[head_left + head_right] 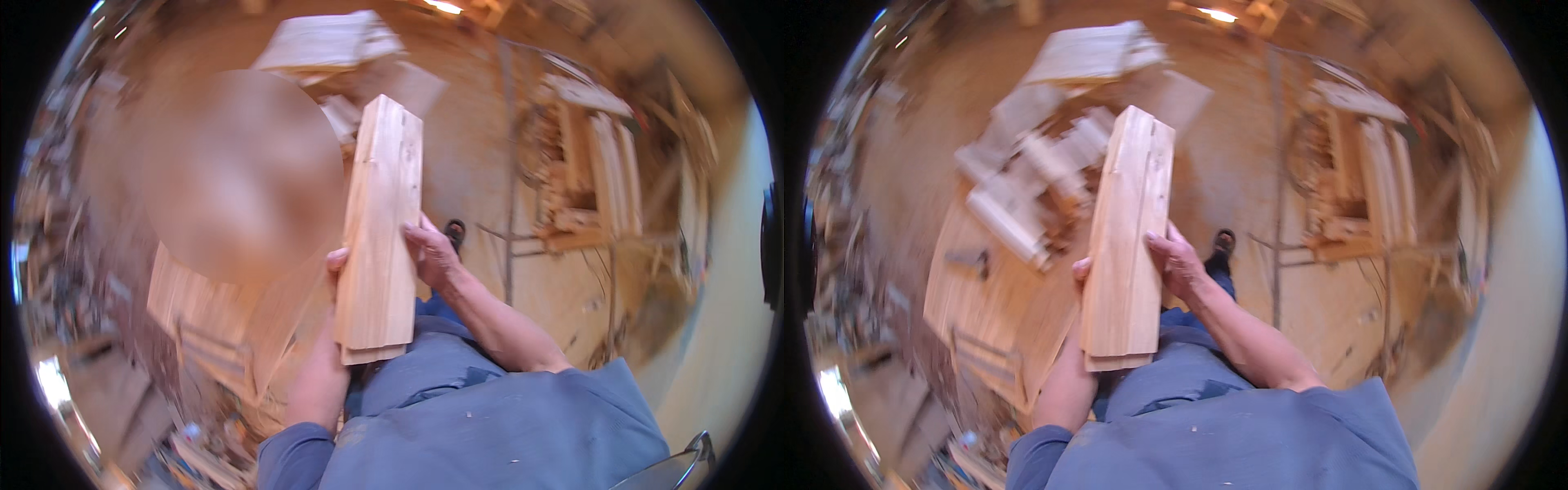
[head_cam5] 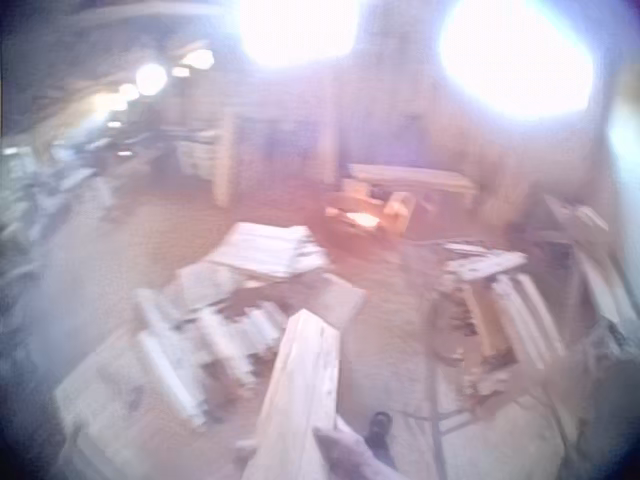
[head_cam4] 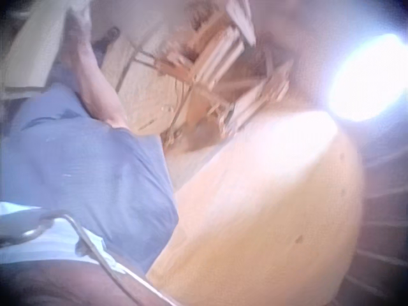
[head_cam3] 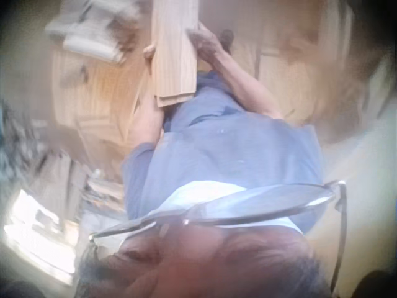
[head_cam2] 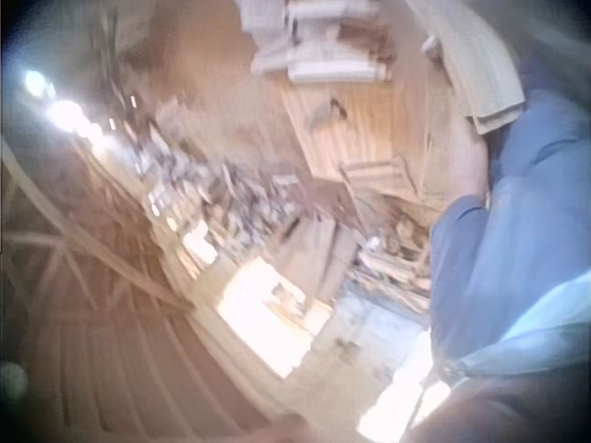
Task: The person selects wooden pieces, uses a bow saw to trim a joint, and uses a hammer to drive the pieces together to assemble a wooden stool.
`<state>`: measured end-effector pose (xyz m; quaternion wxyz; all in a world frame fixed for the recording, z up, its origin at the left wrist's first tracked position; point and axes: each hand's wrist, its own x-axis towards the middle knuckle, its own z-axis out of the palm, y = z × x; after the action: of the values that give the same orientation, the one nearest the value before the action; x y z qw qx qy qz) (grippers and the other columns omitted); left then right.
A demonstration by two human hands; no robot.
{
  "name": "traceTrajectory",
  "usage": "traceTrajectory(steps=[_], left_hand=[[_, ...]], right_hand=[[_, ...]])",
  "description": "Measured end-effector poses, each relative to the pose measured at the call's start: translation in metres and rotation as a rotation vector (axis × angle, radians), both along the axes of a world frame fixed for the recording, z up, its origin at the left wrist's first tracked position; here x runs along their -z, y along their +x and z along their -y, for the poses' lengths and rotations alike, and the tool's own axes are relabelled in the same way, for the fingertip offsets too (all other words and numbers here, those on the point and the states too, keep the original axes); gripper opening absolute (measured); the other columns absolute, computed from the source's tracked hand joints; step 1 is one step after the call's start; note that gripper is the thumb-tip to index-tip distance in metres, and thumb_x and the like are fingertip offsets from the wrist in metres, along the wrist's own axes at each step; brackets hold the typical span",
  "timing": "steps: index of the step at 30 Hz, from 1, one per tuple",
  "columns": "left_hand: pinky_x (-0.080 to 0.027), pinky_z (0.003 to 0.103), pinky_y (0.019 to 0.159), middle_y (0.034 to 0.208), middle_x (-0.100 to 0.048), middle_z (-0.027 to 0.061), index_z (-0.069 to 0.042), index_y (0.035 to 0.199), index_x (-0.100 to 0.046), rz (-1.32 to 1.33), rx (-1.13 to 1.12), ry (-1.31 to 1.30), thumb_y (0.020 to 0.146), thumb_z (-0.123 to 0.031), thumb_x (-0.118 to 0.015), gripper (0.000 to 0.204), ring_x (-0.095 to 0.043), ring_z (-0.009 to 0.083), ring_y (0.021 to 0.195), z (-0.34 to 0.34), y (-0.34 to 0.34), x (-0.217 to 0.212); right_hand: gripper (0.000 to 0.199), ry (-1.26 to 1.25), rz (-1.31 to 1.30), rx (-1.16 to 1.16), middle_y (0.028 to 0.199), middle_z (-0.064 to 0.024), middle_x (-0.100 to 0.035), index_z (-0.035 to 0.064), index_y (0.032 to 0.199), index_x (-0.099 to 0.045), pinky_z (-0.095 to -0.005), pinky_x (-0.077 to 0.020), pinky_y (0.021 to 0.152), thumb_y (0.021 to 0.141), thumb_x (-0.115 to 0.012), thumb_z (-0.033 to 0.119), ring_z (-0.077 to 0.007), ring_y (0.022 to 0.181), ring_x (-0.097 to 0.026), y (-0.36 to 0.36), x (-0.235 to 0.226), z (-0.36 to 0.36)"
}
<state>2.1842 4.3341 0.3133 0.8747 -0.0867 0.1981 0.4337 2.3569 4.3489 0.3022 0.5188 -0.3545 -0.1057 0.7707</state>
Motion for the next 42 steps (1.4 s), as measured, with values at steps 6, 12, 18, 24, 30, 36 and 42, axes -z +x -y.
traceTrajectory(steps=[6,12,18,24,30,36,42], left_hand=[[-0.058,0.044,0.090,0.125,-0.063,0.0216,-0.003,0.146,-0.044,0.073,-0.457,0.219,0.079,-0.056,-0.063,0.087,-0.067,0.0337,0.104,0.063,-0.077,0.047],[-0.049,0.054,0.102,0.140,-0.053,0.0237,-0.003,0.148,-0.041,0.180,-0.762,0.396,0.080,-0.052,-0.063,0.086,-0.056,0.0430,0.123,0.114,-0.137,0.001],[-0.049,0.053,0.102,0.137,-0.048,0.0317,-0.002,0.148,-0.040,0.007,-0.954,0.376,0.078,-0.063,-0.066,0.097,-0.053,0.0454,0.122,0.152,-0.160,0.007],[-0.053,0.051,0.096,0.136,-0.048,0.0319,0.000,0.148,-0.038,-0.130,-1.036,0.272,0.081,-0.065,-0.061,0.096,-0.057,0.0444,0.116,0.199,-0.223,0.034],[-0.053,0.051,0.098,0.137,-0.057,0.0223,0.000,0.145,-0.045,0.156,-1.059,0.448,0.079,-0.036,-0.069,0.078,-0.060,0.0377,0.120,0.242,-0.311,0.010],[-0.058,0.040,0.083,0.114,-0.064,0.0191,0.005,0.141,-0.045,-0.879,-0.858,0.093,0.066,-0.025,-0.076,0.086,-0.067,0.0295,0.096,0.305,-0.390,-0.036],[-0.033,0.053,0.110,0.134,-0.039,0.0326,0.008,0.143,-0.038,-2.431,-0.186,-0.184,0.064,-0.035,-0.086,0.103,-0.038,0.0481,0.128,0.357,-0.364,-0.089]], right_hand=[[0.054,0.050,0.019,-0.451,0.127,-0.0147,-0.062,-0.0006,0.142,-0.048,-0.0363,-0.0492,0.099,0.091,-0.065,0.003,-0.0233,0.113,-0.062,-0.078,0.009,0.015],[0.048,-0.077,0.368,-0.826,0.123,-0.0156,-0.064,-0.0016,0.136,-0.053,-0.0347,-0.0510,0.092,0.091,-0.067,0.009,-0.0238,0.106,-0.064,-0.108,0.032,0.033],[0.040,-0.174,0.489,-0.907,0.110,-0.0145,-0.069,-0.0010,0.129,-0.057,-0.0340,-0.0531,0.084,0.090,-0.065,0.009,-0.0226,0.095,-0.067,-0.078,0.057,0.031],[0.030,-0.269,0.752,-0.762,0.103,-0.0118,-0.070,0.0027,0.122,-0.060,-0.0342,-0.0561,0.076,0.093,-0.062,0.010,-0.0225,0.086,-0.069,-0.051,0.076,0.039],[0.042,-0.125,0.761,-0.678,0.108,-0.0134,-0.069,0.0009,0.134,-0.054,-0.0360,-0.0559,0.083,0.094,-0.062,0.011,-0.0242,0.093,-0.069,-0.132,0.056,0.076],[0.070,0.160,0.305,-1.010,0.131,-0.0159,-0.059,0.0003,0.151,-0.034,-0.0386,-0.0468,0.100,0.093,-0.068,0.018,-0.0239,0.118,-0.059,-0.397,-0.019,0.164],[0.057,-0.098,0.035,-0.995,0.119,-0.0170,-0.063,-0.0032,0.132,-0.049,-0.0407,-0.0510,0.096,0.083,-0.072,0.015,-0.0280,0.111,-0.063,-0.492,-0.043,0.245]])
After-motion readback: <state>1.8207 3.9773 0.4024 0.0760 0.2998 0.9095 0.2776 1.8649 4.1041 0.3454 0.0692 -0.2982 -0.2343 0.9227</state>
